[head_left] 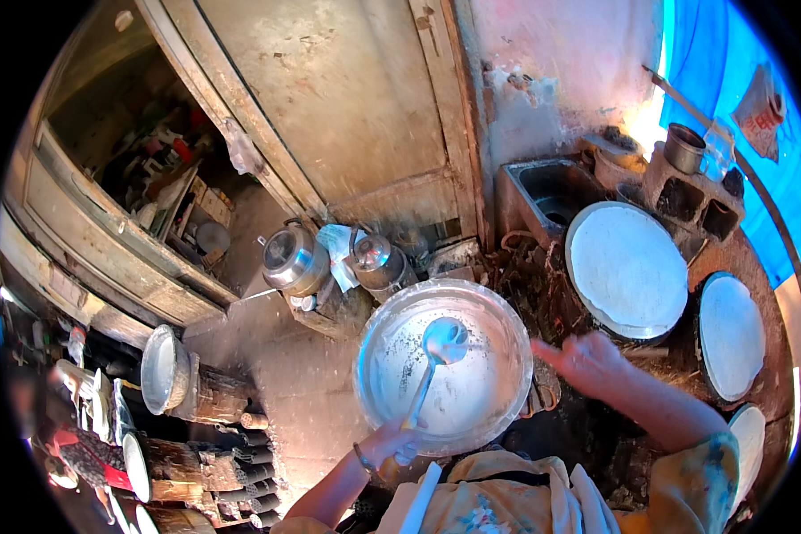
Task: The person pours batter onto hot circular plates using a ladle and spreads it with a stick, then peels the cooked flatbread off the plates and stacks them.
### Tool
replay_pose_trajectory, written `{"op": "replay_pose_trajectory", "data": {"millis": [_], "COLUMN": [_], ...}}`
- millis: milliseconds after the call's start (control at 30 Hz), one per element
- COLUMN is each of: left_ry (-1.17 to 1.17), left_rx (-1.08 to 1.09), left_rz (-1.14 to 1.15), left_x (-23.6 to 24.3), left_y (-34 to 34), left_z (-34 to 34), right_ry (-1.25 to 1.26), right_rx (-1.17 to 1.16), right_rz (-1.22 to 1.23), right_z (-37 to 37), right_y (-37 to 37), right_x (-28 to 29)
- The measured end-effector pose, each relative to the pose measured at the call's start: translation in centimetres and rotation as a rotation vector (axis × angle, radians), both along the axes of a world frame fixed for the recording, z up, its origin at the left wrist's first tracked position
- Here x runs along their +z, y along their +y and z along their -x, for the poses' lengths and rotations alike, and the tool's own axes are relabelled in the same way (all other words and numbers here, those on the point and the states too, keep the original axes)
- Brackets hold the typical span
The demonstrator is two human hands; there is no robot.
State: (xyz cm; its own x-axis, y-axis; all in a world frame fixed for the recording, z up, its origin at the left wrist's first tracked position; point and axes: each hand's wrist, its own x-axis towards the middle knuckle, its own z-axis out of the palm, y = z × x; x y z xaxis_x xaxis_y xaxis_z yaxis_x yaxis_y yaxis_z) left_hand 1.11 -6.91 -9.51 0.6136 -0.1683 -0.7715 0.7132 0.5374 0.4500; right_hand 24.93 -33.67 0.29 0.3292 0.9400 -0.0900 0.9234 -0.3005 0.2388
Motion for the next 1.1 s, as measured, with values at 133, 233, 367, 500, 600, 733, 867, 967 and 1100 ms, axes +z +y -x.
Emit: {"op": "replay_pose_trajectory", "data": {"millis": [133,233,367,500,600,733,867,967,1100], "left_ry": [0.055,-0.023,0.010,0.044,0.036,0.048,0.091,0.085,0.078], "left_rx": [0.030,0.031,0.100,0.096,0.084,0.094,0.112,0.098,0.095], "left_rz": [-0.142,-0.121,0.033,-0.029,0.025,0.098,0.027,0.081,-0.001], "left_x": [1.6,0.9,-1.1,0.0,-0.6,-1.3,-0.7,-1.1,-1.3], "left_y": [0.2,-0.1,-0.6,-0.4,-0.7,-0.8,-0.7,-1.0,-0.8], "left_z": [1.5,0.4,1.1,0.7,0.3,0.3,-0.4,-0.4,-0.9], "right_ry": [-0.027,0.249,0.390,0.416,0.523,0.545,0.561,0.529,0.545], "right_rx": [0.001,-0.127,-0.079,-0.212,-0.159,-0.241,-0.215,-0.182,-0.239], "right_rz": [-0.121,0.032,-0.050,0.049,0.060,-0.031,-0.095,-0.113,-0.090], "right_z": [-3.3,-1.1,0.5,-0.8,0.9,0.7,0.8,1.8,0.9], "right_y": [2.8,-0.6,1.1,1.5,0.6,1.8,0.8,1.4,0.4], "right_x": [-0.2,-1.3,-1.8,-1.7,-3.0,-3.1,-3.6,-3.6,-5.8]}}
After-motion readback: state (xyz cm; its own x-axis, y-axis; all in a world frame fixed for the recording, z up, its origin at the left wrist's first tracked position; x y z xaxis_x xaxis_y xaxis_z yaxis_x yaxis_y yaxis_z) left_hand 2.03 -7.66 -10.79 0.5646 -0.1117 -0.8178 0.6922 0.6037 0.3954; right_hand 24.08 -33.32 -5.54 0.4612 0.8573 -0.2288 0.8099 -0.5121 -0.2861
